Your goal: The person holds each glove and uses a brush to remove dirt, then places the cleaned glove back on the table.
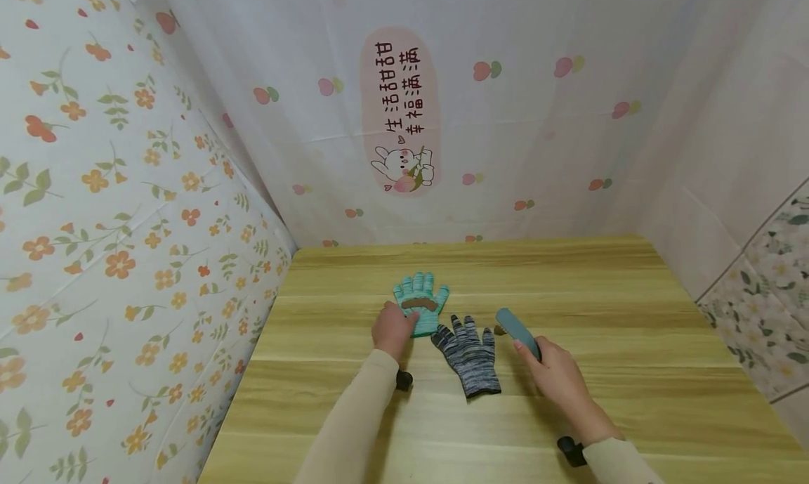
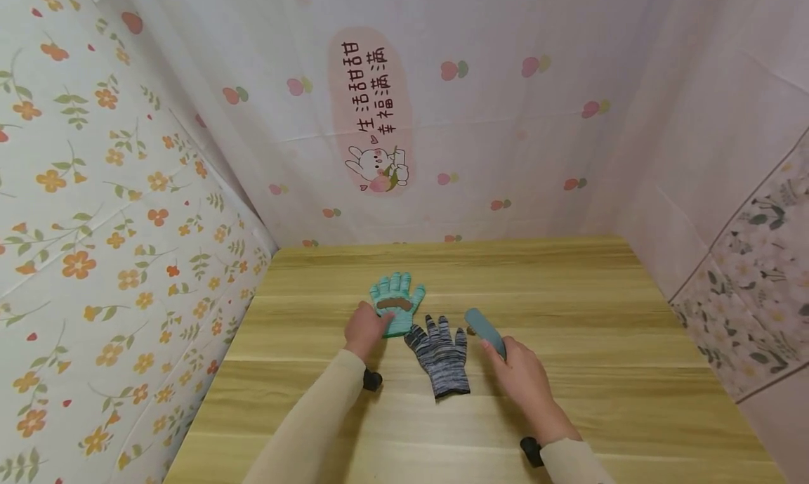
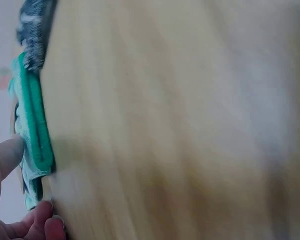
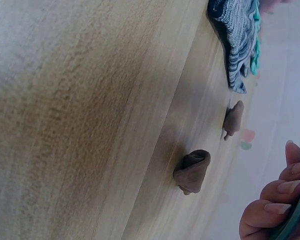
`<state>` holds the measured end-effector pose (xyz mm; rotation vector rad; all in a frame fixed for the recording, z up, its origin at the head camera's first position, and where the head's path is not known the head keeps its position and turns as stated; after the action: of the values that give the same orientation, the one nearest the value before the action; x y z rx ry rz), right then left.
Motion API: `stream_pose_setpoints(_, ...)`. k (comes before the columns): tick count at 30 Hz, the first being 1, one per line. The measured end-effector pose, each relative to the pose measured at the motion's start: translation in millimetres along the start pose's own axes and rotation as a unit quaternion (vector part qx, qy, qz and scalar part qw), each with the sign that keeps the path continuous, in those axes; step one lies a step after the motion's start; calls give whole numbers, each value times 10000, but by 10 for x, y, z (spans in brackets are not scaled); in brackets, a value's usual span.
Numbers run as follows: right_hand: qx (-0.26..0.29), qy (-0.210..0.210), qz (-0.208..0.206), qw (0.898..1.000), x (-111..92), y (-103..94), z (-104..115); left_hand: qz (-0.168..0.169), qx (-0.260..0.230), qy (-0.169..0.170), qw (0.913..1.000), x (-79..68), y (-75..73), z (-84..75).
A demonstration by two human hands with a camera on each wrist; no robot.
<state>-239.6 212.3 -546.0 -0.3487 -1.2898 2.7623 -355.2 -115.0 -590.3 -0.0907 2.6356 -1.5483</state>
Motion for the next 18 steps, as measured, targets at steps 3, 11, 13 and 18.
stream_pose_setpoints(3,-7,5,9,10000,-4,5,-3,38,-219,-233,9995,11,-10,44)
stream_pose_setpoints(11,48,26,44,10000,2,45,-14,-45,-802,-517,9954,-16,-52,94)
stream_pose_setpoints(13,62,19,46,10000,11,46,-16,-309,-1326,-516,9893,12,-65,99)
stream_pose_setpoints(18,72,-2,44,10000,16,33,-3,-521,-3965,-577,9147,45,20,78)
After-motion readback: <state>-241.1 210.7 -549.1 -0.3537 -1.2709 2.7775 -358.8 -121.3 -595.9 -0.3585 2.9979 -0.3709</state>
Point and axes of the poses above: each hand's wrist, its own x-axis towards the middle knuckle, its own y-axis out of the palm, z = x × y, the point moved 10 cm from there along x, towards the middle knuckle, and after that the axes turned 10 degrees about y, right-handed, at the moved point
